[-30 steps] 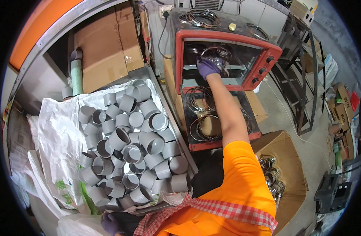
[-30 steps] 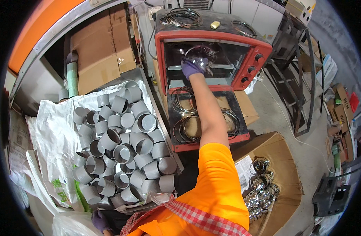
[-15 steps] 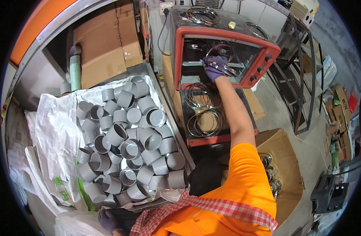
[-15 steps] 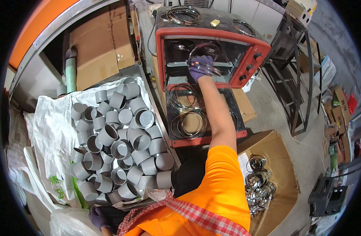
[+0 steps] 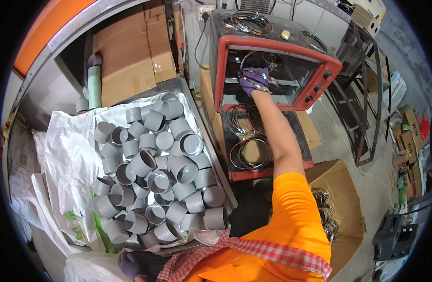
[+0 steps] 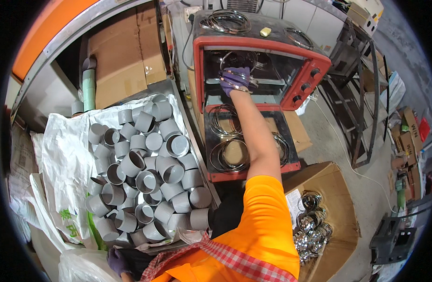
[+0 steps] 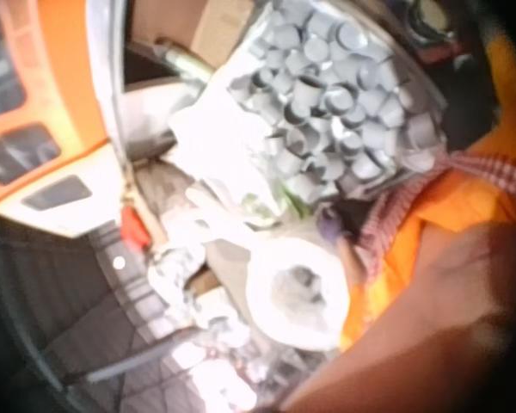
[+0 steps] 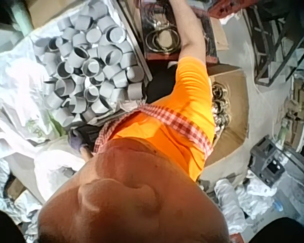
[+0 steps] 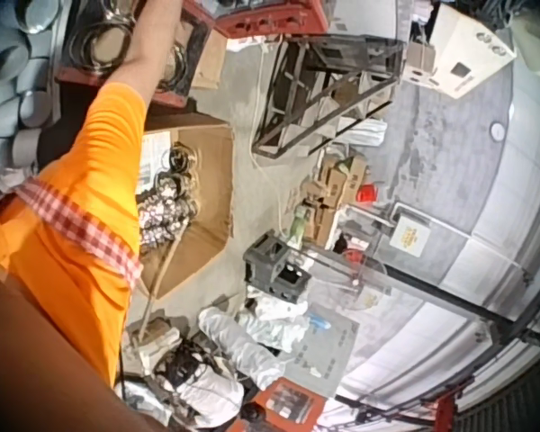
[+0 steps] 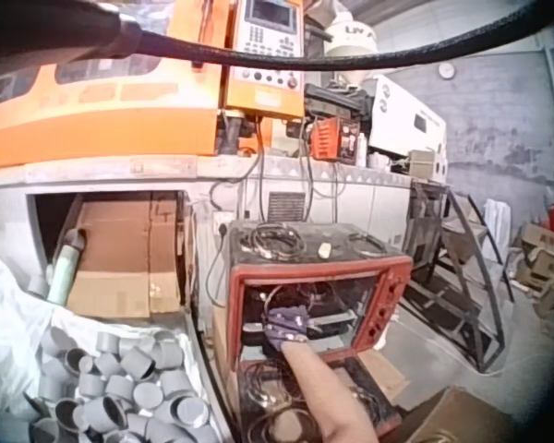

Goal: The person places circular coils onto a gray plastic component, then positions the assembled unit into a small oven. The person then repeats the process, taking coils from a nearby box and mounting them onto additional plastic components one at a time.

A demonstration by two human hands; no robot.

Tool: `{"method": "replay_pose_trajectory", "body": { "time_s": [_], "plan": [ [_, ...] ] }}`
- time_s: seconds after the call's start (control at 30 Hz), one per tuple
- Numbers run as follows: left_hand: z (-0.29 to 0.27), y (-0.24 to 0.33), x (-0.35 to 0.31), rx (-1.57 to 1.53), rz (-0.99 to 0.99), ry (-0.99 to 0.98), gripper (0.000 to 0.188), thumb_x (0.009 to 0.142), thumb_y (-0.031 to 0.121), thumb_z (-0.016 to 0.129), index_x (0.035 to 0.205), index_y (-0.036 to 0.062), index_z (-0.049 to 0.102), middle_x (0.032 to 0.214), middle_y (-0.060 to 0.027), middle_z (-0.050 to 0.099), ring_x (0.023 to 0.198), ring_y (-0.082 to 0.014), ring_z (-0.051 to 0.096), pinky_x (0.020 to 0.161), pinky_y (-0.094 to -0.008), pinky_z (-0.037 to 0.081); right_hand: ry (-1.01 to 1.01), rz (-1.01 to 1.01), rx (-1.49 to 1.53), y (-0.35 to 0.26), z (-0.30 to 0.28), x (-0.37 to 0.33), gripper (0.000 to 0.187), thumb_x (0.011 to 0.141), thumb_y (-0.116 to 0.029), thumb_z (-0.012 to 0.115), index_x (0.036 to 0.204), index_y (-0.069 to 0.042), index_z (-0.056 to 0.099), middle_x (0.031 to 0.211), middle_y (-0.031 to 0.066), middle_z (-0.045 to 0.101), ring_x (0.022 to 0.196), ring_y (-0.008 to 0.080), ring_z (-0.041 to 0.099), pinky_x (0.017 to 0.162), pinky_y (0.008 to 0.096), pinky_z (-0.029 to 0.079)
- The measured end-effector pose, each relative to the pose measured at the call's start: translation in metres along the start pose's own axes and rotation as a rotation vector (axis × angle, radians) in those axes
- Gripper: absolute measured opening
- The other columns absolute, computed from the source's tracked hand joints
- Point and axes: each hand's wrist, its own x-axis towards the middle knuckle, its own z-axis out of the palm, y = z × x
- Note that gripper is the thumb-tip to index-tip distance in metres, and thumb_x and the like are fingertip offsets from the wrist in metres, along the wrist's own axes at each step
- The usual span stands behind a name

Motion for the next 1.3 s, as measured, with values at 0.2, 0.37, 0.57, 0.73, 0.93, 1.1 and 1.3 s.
{"method": "replay_pose_trajectory", "body": {
  "time_s": [0.2,0.37,0.57,0.73,0.93,1.1,1.3],
  "plan": [
    [-0.002,0.002,0.001,-0.013,-0.006,-0.016,0.031,0.082,0.023,0.050,0.099,0.0003,0.062,0.102,-0.0172,0.061,0.098,-0.0351,0.054,0.087,-0.0422,0.042,-0.294,0.229,0.248,0.010,0.007,0.028,0.054,0.083,-0.048,0.041,0.105,-0.003,0.061,0.113,0.0198,0.057,0.105,0.0323,0.054,0.091,0.0413,0.040],
    [-0.003,0.006,-0.001,-0.028,-0.012,-0.041,0.036,0.083,0.026,0.048,0.101,-0.0016,0.061,0.105,-0.0206,0.059,0.102,-0.0367,0.053,0.091,-0.0428,0.040,-0.017,0.097,0.110,0.017,-0.015,-0.016,0.042,0.086,-0.040,0.040,0.097,-0.008,0.065,0.110,0.0120,0.060,0.107,0.0292,0.052,0.094,0.0384,0.036],
    [0.005,-0.013,-0.010,-0.074,-0.024,-0.042,0.034,0.083,0.026,0.051,0.102,-0.0002,0.061,0.105,-0.0189,0.060,0.101,-0.0352,0.054,0.089,-0.0422,0.042,0.709,-0.105,0.510,0.004,-0.058,-0.077,0.021,0.080,-0.012,0.051,0.095,-0.005,0.064,0.099,0.0156,0.062,0.099,0.0312,0.055,0.090,0.0392,0.041],
    [-0.009,-0.004,-0.019,-0.172,0.023,0.075,0.027,0.083,0.023,0.053,0.094,-0.0002,0.063,0.101,-0.0180,0.061,0.095,-0.0347,0.056,0.084,-0.0404,0.043,0.345,-0.062,1.175,-0.090,-0.110,-0.154,0.022,0.089,-0.014,0.047,0.103,-0.002,0.058,0.083,0.0034,0.059,0.070,0.0113,0.051,0.067,0.0264,0.043],
    [-0.020,-0.006,-0.024,-0.197,0.233,0.178,0.018,0.079,0.012,0.055,0.094,0.0041,0.061,0.100,-0.0140,0.060,0.099,-0.0334,0.054,0.087,-0.0411,0.041,-0.867,-0.320,1.019,-0.235,-0.063,-0.293,0.035,0.090,-0.033,0.043,0.108,-0.005,0.055,0.094,0.0150,0.062,0.090,0.0277,0.059,0.078,0.0359,0.045],
    [-0.028,-0.014,-0.038,-0.233,0.210,0.134,0.019,0.078,0.011,0.055,0.094,0.0046,0.061,0.099,-0.0126,0.061,0.098,-0.0331,0.054,0.086,-0.0424,0.041,-0.534,-0.768,0.434,-0.334,0.047,-0.335,0.034,0.088,-0.033,0.039,0.096,-0.007,0.060,0.094,0.0199,0.059,0.088,0.0354,0.057,0.075,0.0411,0.045],
    [-0.028,-0.008,-0.021,-0.290,0.238,0.112,0.018,0.077,0.011,0.056,0.093,0.0046,0.060,0.096,-0.0127,0.061,0.096,-0.0334,0.055,0.085,-0.0425,0.042,-0.262,-0.855,0.146,-0.322,0.140,-0.318,0.025,0.081,-0.029,0.046,0.095,-0.017,0.063,0.101,0.0040,0.063,0.098,0.0275,0.058,0.087,0.0521,0.037]
  ]
}}
